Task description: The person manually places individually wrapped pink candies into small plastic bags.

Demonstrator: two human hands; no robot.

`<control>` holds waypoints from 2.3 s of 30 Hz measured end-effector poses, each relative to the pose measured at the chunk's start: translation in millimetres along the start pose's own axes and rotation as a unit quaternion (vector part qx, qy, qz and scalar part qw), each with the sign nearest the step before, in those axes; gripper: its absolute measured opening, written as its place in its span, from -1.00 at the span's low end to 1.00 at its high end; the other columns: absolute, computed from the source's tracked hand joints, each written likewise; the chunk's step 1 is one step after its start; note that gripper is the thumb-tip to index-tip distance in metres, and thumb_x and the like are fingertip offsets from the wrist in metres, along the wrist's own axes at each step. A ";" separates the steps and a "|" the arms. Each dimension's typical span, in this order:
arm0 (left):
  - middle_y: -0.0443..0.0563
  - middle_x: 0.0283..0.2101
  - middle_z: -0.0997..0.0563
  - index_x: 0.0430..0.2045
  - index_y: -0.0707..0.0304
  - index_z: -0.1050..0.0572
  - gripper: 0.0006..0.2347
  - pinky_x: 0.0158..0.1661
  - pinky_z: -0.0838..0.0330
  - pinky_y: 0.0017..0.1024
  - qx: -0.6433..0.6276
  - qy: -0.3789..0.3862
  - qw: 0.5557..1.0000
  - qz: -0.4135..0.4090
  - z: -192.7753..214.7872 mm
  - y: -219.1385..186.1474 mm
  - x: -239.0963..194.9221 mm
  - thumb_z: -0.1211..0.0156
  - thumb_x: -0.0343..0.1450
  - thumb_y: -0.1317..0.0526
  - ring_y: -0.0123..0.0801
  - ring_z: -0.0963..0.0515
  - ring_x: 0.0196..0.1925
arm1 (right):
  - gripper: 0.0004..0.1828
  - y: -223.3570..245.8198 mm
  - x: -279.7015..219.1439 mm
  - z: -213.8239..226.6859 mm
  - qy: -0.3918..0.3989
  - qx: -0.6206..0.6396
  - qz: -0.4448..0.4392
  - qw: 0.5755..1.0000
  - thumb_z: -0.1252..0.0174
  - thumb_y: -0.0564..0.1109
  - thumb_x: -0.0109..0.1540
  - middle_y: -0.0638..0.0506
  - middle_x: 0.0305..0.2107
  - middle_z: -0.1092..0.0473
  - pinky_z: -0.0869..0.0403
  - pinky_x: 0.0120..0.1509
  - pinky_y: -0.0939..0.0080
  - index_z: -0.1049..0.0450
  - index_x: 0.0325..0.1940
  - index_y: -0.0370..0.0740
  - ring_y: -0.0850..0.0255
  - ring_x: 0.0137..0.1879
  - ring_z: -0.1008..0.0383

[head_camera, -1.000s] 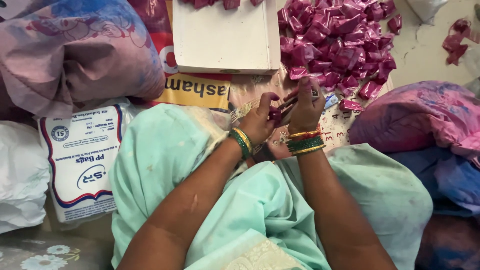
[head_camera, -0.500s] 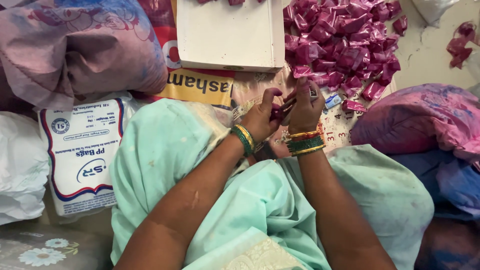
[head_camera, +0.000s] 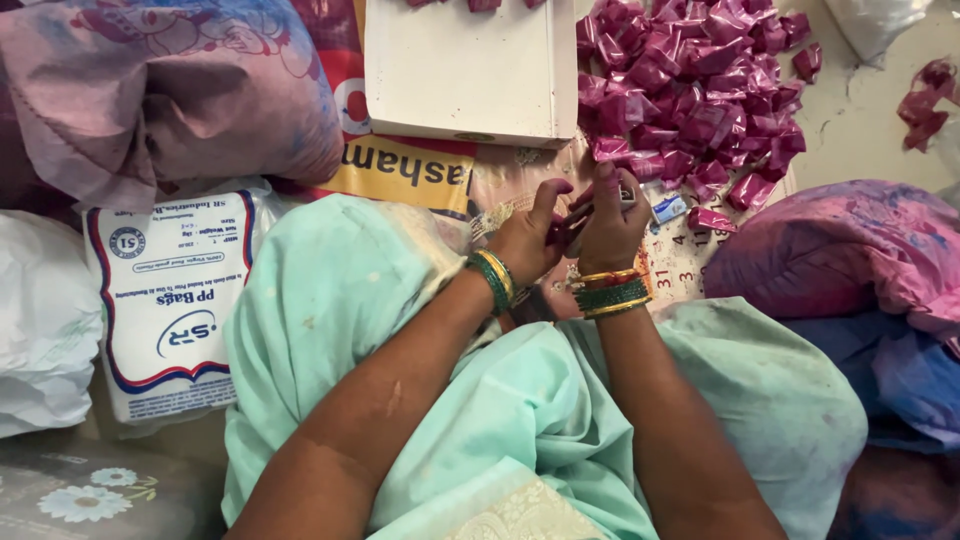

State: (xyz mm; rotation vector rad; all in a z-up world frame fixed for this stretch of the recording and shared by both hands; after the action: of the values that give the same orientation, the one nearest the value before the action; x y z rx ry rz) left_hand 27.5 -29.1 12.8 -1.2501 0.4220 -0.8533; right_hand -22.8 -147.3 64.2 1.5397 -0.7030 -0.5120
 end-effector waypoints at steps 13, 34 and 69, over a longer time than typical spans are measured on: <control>0.24 -0.29 -0.70 0.26 -0.02 -0.07 -0.37 -0.28 -0.56 -0.05 0.025 -0.024 0.999 0.017 1.0 -2.3 0.9 -0.26 0.34 0.40 0.16 -0.70 -0.28 | -0.57 -7.7 -0.3 -0.4 0.015 0.000 0.014 1.000 -0.21 0.19 0.36 0.10 -0.60 -0.37 -0.34 -0.44 0.35 -0.44 -0.29 -0.22 0.34 -0.52 -0.40; 0.18 -0.32 -0.69 -0.28 0.26 -0.60 -0.71 -0.20 -0.60 -0.29 -0.015 -0.069 0.997 -0.023 -4.5 -4.4 -4.1 -0.45 0.16 0.26 -0.13 -0.73 -0.27 | -0.47 -10.1 6.7 13.0 -0.074 0.019 0.026 0.997 -0.25 0.29 0.30 0.10 -0.68 -0.29 -0.37 -0.48 0.26 -0.37 -0.42 -0.17 0.27 -0.60 -0.34; 0.11 -0.17 -0.59 -0.14 0.23 -0.51 -0.84 -0.16 -0.67 -0.24 -0.694 -0.087 0.693 0.173 7.6 47.6 2.5 -0.12 0.48 0.22 -0.16 -0.62 -0.16 | -0.54 -197.1 4.0 67.9 0.339 -0.635 0.065 0.691 -0.10 0.27 0.29 -0.28 -0.34 -0.53 -0.51 -0.13 -0.21 -0.66 0.20 0.22 -0.24 -0.22 -0.55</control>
State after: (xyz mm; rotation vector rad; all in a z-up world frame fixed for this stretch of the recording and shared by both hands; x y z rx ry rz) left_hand 50.2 -22.6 -29.3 -2.4867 1.2253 0.1046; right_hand -41.2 -197.3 -137.4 0.2388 0.2022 -0.1621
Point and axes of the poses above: each hand's wrist, its own x-axis towards the middle knuckle, its own z-axis out of the back of the hand, y = z × x, the point moved 4 cm from there along x, towards the middle knuckle
